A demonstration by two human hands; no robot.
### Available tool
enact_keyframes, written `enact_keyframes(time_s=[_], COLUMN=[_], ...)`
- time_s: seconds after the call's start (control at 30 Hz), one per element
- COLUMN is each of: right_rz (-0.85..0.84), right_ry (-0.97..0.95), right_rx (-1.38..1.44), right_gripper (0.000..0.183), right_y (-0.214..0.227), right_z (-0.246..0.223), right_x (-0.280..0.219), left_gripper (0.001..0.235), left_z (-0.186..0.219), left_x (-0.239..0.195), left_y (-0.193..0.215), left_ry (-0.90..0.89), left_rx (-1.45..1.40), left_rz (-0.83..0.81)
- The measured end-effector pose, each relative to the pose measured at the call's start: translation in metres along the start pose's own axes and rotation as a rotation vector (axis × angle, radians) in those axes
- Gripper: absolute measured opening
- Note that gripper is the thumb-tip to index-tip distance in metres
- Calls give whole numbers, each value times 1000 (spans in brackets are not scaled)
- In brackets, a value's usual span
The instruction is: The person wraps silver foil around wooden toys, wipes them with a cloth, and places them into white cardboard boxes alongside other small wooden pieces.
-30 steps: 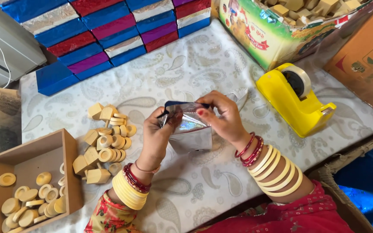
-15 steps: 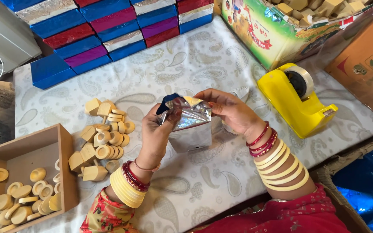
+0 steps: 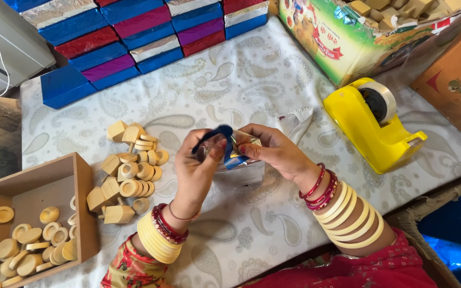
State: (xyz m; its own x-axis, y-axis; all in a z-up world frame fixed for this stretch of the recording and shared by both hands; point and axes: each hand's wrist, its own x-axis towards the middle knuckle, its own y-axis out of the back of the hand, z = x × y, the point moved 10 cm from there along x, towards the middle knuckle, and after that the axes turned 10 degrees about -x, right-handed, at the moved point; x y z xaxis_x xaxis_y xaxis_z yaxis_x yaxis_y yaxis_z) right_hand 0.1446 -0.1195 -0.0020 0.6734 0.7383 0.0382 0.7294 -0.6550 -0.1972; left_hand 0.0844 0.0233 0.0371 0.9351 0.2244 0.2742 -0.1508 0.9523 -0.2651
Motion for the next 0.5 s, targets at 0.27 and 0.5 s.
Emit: enact_keyframes(time_s=[0.27,0.5], right_rz=[-25,-43], right_ry=[15,35], right_rx=[-29,-57], right_gripper=[33,31], right_y=[-6,-8], right_z=[-1,-8], right_x=[-2,-3], left_gripper=[22,98], left_z=[71,80], left_x=[-3,0], left_y=[18,-32], left_ry=[-189,-263], left_rx=[-134,519], left_rz=[-31,-207])
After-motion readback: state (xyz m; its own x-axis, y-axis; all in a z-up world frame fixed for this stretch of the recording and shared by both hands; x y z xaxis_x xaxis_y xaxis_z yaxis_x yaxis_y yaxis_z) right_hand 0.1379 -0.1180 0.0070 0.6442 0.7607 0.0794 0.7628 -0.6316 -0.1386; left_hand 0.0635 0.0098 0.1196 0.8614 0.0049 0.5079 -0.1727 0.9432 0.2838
